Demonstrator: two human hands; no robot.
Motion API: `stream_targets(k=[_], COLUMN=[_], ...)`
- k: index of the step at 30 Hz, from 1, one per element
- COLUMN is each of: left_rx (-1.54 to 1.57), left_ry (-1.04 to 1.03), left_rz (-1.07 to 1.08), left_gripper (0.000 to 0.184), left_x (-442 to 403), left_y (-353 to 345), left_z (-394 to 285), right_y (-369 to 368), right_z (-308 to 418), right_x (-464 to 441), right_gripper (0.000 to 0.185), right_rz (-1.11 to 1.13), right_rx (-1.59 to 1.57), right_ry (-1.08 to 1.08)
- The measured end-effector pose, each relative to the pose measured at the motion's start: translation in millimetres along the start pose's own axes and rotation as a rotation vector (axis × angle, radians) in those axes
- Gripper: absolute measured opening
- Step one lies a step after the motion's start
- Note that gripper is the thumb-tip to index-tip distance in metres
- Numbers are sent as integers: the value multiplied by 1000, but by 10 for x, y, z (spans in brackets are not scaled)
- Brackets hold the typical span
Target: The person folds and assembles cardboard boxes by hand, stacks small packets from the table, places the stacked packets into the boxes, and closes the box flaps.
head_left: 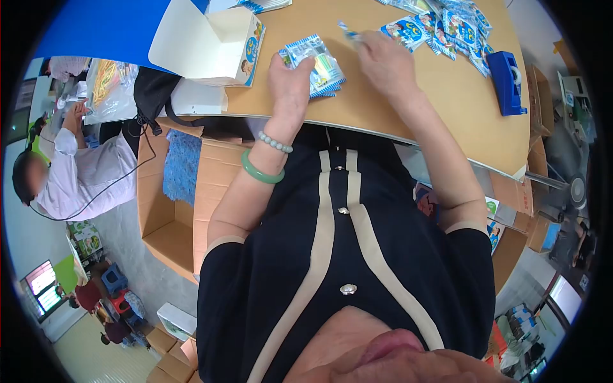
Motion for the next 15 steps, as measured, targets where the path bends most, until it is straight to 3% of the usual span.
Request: stream_targets(k=[3,6,11,15], left_rx=[-95,38,-54,-81], left_ry=[-77,-120,-55,-15], left_rz=[38,-13,-4,39], left_gripper=[32,37,42,43], left_x=[23,19,-42,-126], left_y=[-143,-128,-157,-222], left_z=[-26,-47,16,76], right_y=[-144,-285,-483,-607], right_z=[329,406,275,145], right_x=[41,57,106,225], right_gripper=[26,31,34,36], right_rz=[138,189,269,471], right_rx=[-177,-391,-574,-791], right_ry=[-21,-94,-104,-222])
Point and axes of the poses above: each hand's wrist, its own x-axis away from the middle knuckle, its own y-axis out of the back of the hand, z = x × y, the point moved 10 cm from there along -x, towards the middle knuckle, and after that the axes turned 9 degrees about x, right-handed, at the moved point
